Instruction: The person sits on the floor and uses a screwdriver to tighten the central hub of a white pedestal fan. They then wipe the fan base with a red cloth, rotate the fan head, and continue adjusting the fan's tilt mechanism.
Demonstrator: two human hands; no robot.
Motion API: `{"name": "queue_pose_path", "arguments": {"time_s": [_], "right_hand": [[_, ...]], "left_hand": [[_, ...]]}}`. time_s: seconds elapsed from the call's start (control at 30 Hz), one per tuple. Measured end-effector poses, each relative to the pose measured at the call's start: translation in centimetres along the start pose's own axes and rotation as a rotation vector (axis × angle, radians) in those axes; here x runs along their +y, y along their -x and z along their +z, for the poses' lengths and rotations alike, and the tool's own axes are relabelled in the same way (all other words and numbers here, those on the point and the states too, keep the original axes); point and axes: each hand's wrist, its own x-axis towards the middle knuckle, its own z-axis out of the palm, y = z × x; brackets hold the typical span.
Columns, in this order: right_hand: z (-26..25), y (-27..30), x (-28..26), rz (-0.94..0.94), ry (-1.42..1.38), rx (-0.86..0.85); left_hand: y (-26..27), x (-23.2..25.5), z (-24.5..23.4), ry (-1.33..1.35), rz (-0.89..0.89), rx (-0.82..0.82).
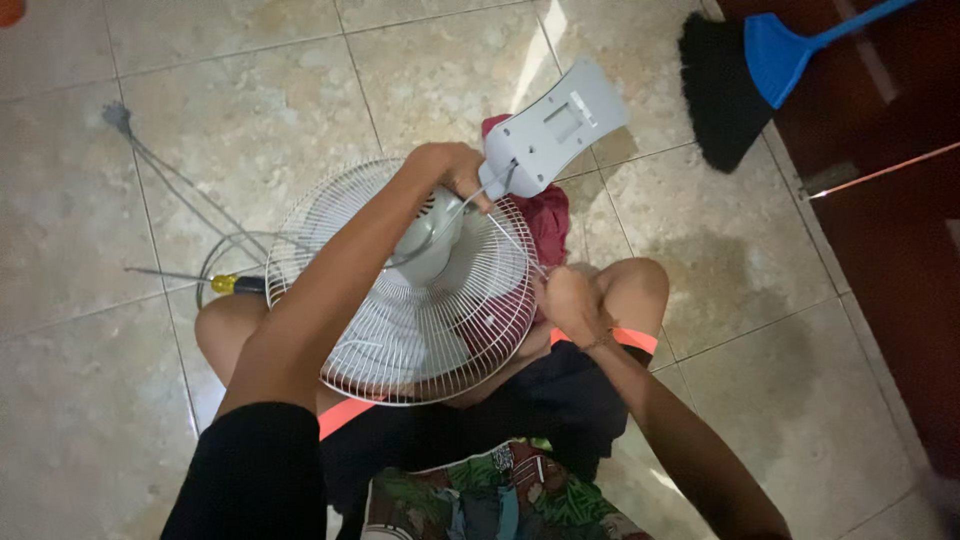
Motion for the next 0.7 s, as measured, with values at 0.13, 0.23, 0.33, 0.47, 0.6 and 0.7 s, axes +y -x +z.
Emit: {"name": "queue_pose_path", "arguments": {"time_s": [0.13,0.23,0.33,0.47,0.6,0.7], "right_hand": [[2.6,-0.9,2.2,-0.035,-0.035,-0.075],[5.1,-1.4,4.1,0.019,-0.419,-0.244],[7.0,-2.0,6.3,-0.036,-0.601,-0.333],[8.6,-2.2,7.3,0.213,-1.003,-0.637],[7.1,-2.0,7.2,0.408,-1.045,-0.936],[4.2,-2.5,6.5,0.463,-1.191,-1.065]], "left_hand": [[0.5,0.2,-0.2,-0.009,0.073,0.046],[0.7,0.5,-0.2,-0.032,0.013,0.029],[0.5,0.9,-0.5,-0.093,-0.008,0.012],[0.6,0.5,-0.4,-0.122,-0.034,0.004],[-0.2,0.5,-0.1,-0.11,0.068,0.022],[-0.3,0.2,-0.2,-0.109,0.091,0.043]]}}
